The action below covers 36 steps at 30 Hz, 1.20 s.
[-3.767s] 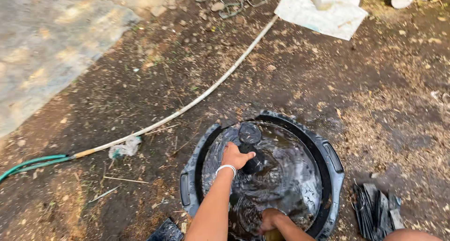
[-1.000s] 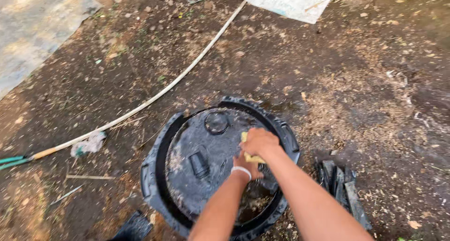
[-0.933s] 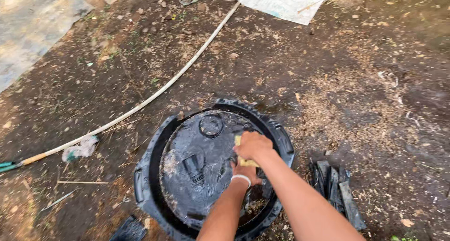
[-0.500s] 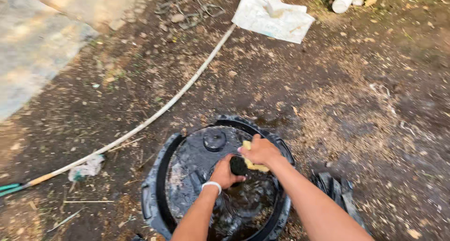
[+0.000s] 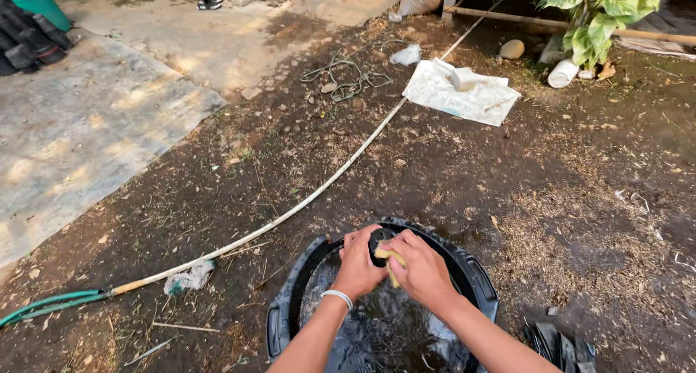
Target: The person scrubs a small black plastic part with a yellow sponge in a bucket of water, repeatedly rinsing and rotating the part to clean all sides. The part is handled one at a time and remains in the bucket throughout the clip.
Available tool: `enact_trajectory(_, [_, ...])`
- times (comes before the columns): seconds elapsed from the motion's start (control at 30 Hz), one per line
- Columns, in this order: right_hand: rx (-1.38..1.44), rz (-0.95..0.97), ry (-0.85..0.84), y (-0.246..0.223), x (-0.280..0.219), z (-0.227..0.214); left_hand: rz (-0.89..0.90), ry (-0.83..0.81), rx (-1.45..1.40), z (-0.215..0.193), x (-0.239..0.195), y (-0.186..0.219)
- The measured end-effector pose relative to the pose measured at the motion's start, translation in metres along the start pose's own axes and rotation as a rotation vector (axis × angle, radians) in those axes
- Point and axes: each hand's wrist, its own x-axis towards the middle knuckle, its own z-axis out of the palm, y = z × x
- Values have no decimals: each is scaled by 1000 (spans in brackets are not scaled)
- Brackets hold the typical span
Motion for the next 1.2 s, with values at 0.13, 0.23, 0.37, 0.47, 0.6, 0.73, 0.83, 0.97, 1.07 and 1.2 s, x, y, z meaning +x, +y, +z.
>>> enact_trajectory(0.13, [-59,27,36,-7,2,-11,17,-3,33,-20,-5,-4])
enact_trajectory(0.23, [-76,137,123,-7,-3,-17,2,3,19,-23,-8,-1])
enact_trajectory(0.37, [-51,-169,124,-9,-12,-10,4,-47,-6,-17,-11,4])
enact_trajectory(0.47, [-169,-93,89,-2,-11,-10,85,-125,-27,-10,-15,5])
enact_trajectory(0.6, [-142,90,182,11,3,-28,146,-166,-56,-1,-17,9])
enact_trajectory(0.73, [-26,-263,264,-1,-4,-22,122,-148,-29,4,-14,11])
enact_trajectory(0.83, [-173,-253,44,-8,-11,-16,106,-147,-32,5,-13,12])
enact_trajectory(0.97, [-177,-72,157,1,0,-27,104,-156,-78,-4,-12,15])
enact_trajectory(1.07, [-130,43,216,2,3,-31,104,-144,-54,-10,-12,22])
enact_trajectory(1.2, [-55,-114,194,-12,-6,-22,147,-107,-41,-10,-11,27])
